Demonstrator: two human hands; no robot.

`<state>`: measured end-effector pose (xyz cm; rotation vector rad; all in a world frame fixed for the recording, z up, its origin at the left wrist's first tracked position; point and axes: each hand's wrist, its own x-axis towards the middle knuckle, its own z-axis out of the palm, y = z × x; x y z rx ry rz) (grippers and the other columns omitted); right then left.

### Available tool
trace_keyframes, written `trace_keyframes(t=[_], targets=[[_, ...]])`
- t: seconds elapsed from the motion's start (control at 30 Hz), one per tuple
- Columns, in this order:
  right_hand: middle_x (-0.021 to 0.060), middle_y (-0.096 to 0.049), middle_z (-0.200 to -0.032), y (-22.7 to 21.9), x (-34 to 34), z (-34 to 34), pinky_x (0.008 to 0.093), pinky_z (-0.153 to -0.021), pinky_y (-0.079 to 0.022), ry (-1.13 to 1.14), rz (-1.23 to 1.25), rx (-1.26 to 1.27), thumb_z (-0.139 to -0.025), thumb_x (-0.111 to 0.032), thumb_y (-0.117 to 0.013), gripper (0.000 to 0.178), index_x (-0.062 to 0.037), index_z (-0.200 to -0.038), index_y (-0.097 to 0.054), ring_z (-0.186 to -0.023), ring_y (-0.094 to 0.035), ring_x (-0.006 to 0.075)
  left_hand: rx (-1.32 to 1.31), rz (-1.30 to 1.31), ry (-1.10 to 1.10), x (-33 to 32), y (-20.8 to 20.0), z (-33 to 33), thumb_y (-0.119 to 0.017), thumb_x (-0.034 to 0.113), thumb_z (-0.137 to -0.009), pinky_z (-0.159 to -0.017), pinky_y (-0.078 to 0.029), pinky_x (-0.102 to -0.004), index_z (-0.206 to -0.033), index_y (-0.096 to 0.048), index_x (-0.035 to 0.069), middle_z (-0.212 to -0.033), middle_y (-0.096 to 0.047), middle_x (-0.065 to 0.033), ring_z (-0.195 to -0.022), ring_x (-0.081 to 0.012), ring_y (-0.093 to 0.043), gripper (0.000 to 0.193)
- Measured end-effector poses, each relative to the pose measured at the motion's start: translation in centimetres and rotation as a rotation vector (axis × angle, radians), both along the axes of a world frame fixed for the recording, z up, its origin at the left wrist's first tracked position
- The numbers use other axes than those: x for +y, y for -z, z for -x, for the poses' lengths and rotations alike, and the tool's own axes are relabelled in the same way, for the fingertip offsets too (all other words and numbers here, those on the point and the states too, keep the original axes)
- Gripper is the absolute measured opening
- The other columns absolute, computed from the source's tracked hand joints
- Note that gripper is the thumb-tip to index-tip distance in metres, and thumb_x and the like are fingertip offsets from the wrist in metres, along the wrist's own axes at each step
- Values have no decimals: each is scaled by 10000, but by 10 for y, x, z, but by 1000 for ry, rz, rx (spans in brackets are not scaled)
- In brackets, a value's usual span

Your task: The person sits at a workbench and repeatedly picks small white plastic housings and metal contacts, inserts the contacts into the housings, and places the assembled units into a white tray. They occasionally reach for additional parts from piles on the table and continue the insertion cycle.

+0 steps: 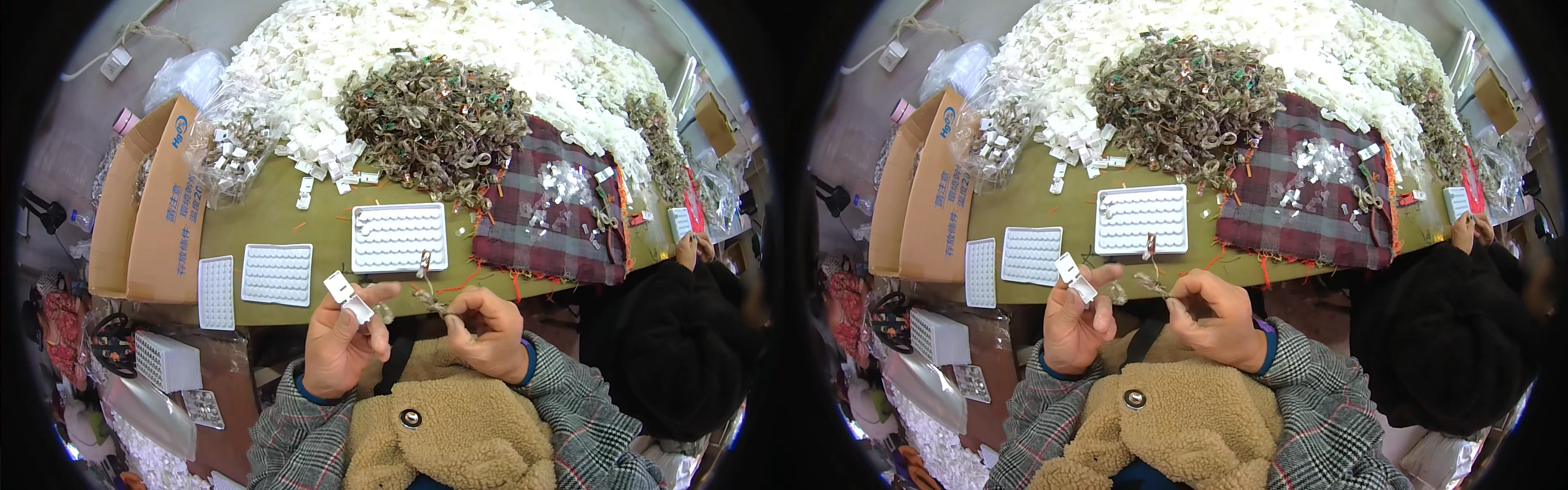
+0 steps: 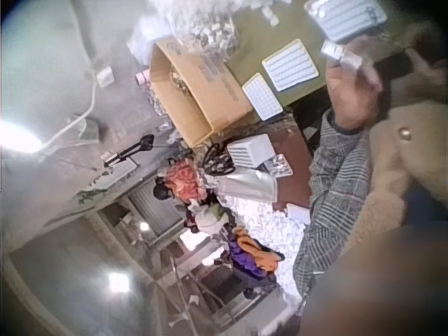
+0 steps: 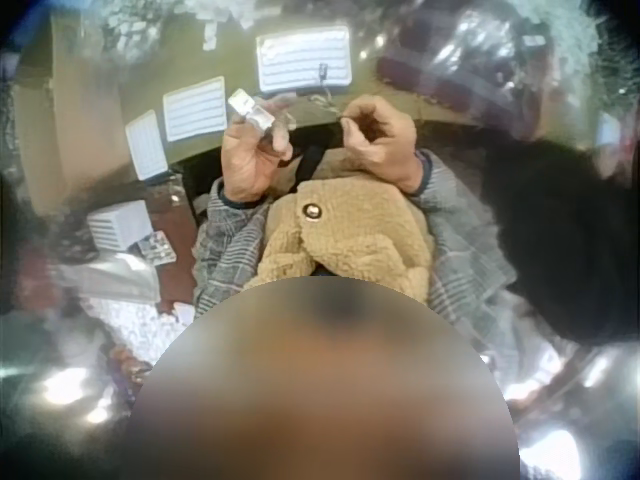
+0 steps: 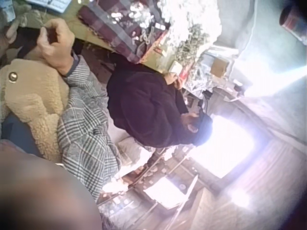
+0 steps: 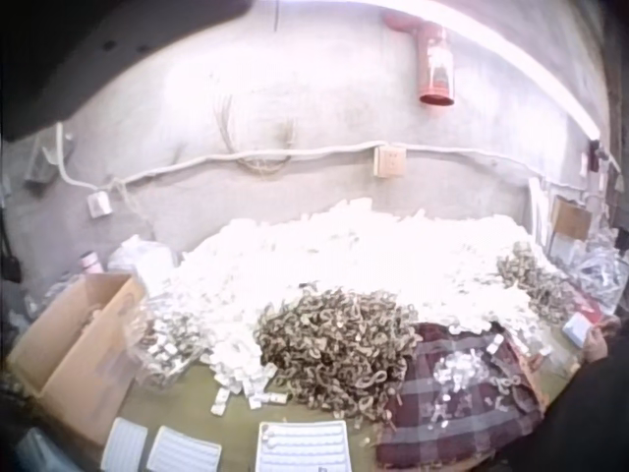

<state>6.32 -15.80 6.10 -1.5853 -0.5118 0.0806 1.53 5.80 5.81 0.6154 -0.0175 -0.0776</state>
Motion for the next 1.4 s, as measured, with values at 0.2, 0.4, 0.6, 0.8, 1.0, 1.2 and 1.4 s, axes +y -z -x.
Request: trace_keyframes(t=[0.2,0.4,0.6,0.8,1.0,1.2,1.4], targets=[[79,-588,-730,6,14,0,286,-548,-489,-95,150,-209,-800,-18,-734,145,-26,-899,-627,-601,-611,183,169,103,186,5,9,5,-543,230,-1026,-654,-596,-337,-1238,-494,-7,-1356,-528,-299,-818,-190,-655,322],[79,-622,-769,8,17,-6,280,-571,-484,-294,113,-59,-830,-34,-728,116,-11,-914,-653,-624,-610,182,112,284,235,11,19,2,-567,239,-1016,-753,-603,-384,-1226,-493,-9,-1127,-603,-184,-837,-175,-641,333],[109,-640,-857,-7,7,-22,308,-602,-514,-191,131,-263,-819,10,-738,181,6,-989,-678,-682,-639,215,211,11,124,1,9,4,-542,206,-1031,-782,-604,-380,-1225,-499,-4,-1058,-612,-142,-823,-165,-633,288],[121,-637,-925,-4,17,-20,342,-657,-540,-244,92,-357,-774,21,-747,294,-1,-1060,-685,-765,-658,260,243,-162,87,-13,3,4,-520,202,-1042,-760,-606,-349,-1222,-508,-9,-1048,-617,-107,-806,-139,-633,277],[96,-641,-947,12,9,-21,292,-685,-531,-260,-69,-93,-864,26,-691,200,11,-1061,-666,-798,-652,181,318,-171,300,-16,0,2,-526,220,-1040,-710,-593,-332,-1255,-498,-18,-1028,-624,-101,-774,-145,-633,322],[112,-661,-993,21,7,-20,286,-775,-550,-287,-581,404,-949,-6,-629,105,41,-1039,-604,-880,-655,166,401,-238,300,-21,-3,-1,-543,196,-1030,-688,-578,-316,-1224,-526,-17,-1053,-635,-117,-746,-146,-617,289],[144,-671,-947,11,-1,-26,311,-715,-591,-545,-521,814,-946,-7,-635,103,25,-981,-543,-748,-710,191,165,-456,20,-14,-10,-8,-635,55,-960,-695,-560,-270,-1160,-556,-19,-1079,-654,-133,-774,-120,-632,227]])
